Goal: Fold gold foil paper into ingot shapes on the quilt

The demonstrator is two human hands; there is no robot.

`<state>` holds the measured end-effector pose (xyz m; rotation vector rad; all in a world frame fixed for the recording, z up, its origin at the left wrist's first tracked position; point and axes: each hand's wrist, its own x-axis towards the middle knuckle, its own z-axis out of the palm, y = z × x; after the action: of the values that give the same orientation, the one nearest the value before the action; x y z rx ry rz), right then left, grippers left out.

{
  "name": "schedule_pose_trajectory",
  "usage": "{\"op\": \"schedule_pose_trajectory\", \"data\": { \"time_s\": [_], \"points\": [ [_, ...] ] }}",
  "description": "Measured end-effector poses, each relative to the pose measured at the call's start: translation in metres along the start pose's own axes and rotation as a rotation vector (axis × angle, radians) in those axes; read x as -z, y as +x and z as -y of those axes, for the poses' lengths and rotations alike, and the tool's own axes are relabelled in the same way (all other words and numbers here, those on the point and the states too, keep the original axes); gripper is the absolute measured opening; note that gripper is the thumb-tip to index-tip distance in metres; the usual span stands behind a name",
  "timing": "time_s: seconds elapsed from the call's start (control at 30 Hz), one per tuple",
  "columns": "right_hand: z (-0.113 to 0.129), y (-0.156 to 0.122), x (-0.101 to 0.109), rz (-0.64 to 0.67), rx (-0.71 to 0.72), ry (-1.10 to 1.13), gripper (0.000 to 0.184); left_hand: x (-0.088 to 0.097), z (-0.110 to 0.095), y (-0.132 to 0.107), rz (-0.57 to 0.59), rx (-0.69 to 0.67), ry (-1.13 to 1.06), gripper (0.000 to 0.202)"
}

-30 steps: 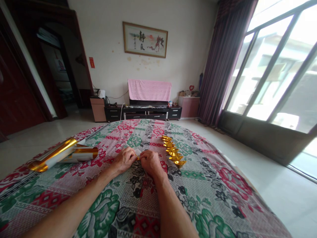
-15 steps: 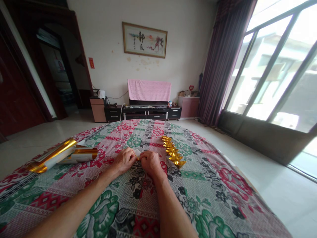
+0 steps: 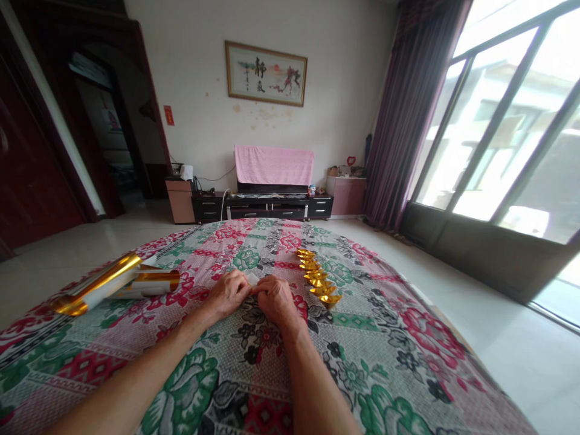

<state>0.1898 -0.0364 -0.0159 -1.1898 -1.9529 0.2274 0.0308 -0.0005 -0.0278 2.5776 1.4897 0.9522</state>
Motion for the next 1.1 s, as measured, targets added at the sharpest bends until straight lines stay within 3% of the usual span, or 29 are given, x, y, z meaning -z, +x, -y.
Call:
{"op": "schedule_pose_trajectory", "data": {
  "time_s": [0.47, 0.83, 1.1],
  "points": [
    [0.0002, 0.0001, -0.0006, -0.017, -0.013, 0.004, 0.036, -0.0032, 0.0072, 0.0014, 0.009, 0.016, -0.018, 0.02],
    [0.002, 0.0006, -0.0001, -0.024, -0.032, 0.015, 0.034, -0.0003, 0.0008, -0.0009, -0.018, -0.004, 0.02, 0.02],
    [0.002, 0.0011, -0.001, -0.032, -0.041, 0.016, 0.034, -0.0009, 0.0039, 0.0008, -0.013, 0.049, -0.071, 0.012]
  ]
}}
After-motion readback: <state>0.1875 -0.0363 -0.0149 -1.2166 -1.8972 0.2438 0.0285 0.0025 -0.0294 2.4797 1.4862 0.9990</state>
